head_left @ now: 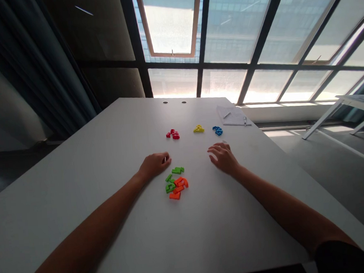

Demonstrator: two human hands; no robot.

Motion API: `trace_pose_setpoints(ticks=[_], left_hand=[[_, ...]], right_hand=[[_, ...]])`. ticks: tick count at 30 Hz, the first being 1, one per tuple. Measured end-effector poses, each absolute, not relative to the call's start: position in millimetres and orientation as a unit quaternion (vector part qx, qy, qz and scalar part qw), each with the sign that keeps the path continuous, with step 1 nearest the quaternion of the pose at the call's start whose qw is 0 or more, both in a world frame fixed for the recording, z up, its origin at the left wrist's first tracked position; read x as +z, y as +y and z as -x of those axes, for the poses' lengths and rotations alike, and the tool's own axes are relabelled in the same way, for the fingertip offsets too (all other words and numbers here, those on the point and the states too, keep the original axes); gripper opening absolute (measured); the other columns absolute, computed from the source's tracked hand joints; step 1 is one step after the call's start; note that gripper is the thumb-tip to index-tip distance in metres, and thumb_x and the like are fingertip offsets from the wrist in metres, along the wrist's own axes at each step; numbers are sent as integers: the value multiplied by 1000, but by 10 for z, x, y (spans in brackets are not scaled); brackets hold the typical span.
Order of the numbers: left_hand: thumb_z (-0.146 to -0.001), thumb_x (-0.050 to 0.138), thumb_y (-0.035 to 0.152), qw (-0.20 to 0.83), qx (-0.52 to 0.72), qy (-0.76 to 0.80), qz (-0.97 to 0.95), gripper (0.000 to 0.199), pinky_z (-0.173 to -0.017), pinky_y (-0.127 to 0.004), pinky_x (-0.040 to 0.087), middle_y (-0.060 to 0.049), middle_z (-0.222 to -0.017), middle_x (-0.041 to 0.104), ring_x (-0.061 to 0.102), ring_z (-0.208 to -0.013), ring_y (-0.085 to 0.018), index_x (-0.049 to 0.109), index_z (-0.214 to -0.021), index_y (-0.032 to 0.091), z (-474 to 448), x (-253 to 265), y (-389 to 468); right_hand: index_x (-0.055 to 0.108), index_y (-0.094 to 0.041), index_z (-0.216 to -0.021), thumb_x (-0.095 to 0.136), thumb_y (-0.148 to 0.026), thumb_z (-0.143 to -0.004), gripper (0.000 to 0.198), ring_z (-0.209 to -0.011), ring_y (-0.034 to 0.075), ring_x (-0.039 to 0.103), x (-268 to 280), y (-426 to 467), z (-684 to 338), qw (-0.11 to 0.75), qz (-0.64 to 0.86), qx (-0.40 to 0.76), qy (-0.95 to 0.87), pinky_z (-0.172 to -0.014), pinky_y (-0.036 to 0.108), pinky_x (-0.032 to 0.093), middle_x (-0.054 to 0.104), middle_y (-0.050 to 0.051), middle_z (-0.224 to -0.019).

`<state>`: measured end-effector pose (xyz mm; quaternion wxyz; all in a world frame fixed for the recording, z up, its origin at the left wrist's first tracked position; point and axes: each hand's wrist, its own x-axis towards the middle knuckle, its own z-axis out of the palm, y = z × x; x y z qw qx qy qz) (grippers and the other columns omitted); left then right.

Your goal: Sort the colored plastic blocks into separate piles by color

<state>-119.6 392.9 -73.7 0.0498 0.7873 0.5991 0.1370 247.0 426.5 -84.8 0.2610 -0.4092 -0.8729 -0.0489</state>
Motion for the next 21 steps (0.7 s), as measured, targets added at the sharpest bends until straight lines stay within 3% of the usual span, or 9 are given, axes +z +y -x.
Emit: trace_pose_setpoints(ticks=[4, 7, 12, 15, 21], left_hand=[[-98, 49, 49, 48, 139, 601, -785, 31, -62, -30, 38, -3, -84, 75, 66, -72, -21, 68, -93, 26, 1193, -732, 3924], [-98, 48, 49, 42, 141, 599, -787, 31, -62, -29, 38, -3, -84, 75, 66, -72, -21, 68, -93, 25, 1188, -731, 3924], [-98, 50, 49, 37, 142, 597, -789, 30, -63, -29, 39, -2, -82, 75, 67, -72, -22, 68, -92, 26, 1182, -739, 3934], [-98, 50, 49, 39, 141, 600, -787, 31, -64, -29, 41, -3, -82, 75, 67, -72, -21, 70, -93, 26, 1179, -731, 3931], [-98, 49, 50, 48, 139, 605, -782, 32, -63, -30, 39, -2, -82, 74, 66, -71, -21, 69, -94, 26, 1179, -708, 3917]], right_hand=[[73, -23, -131, 59, -28, -105, 30, -127, 29, 60, -808, 3889, -2086, 220, 281, 15, -934, -111, 49, 42, 73, 11, -133], [60, -22, -150, 54, -26, -108, 43, -132, 27, 57, -763, 3693, -1868, 195, 243, 46, -949, -113, 48, 42, 65, 11, -147], [37, -25, -167, 41, -19, -110, 57, -150, 30, 42, -681, 3626, -1768, 122, 215, 52, -968, -118, 51, 37, 44, 7, -167], [37, -29, -167, 36, -20, -111, 56, -155, 30, 35, -660, 3638, -1787, 105, 209, 54, -971, -121, 52, 33, 44, 4, -168], [48, -22, -161, 44, -26, -109, 52, -147, 30, 44, -674, 3644, -1840, 131, 260, 31, -956, -121, 52, 33, 52, 10, -161]])
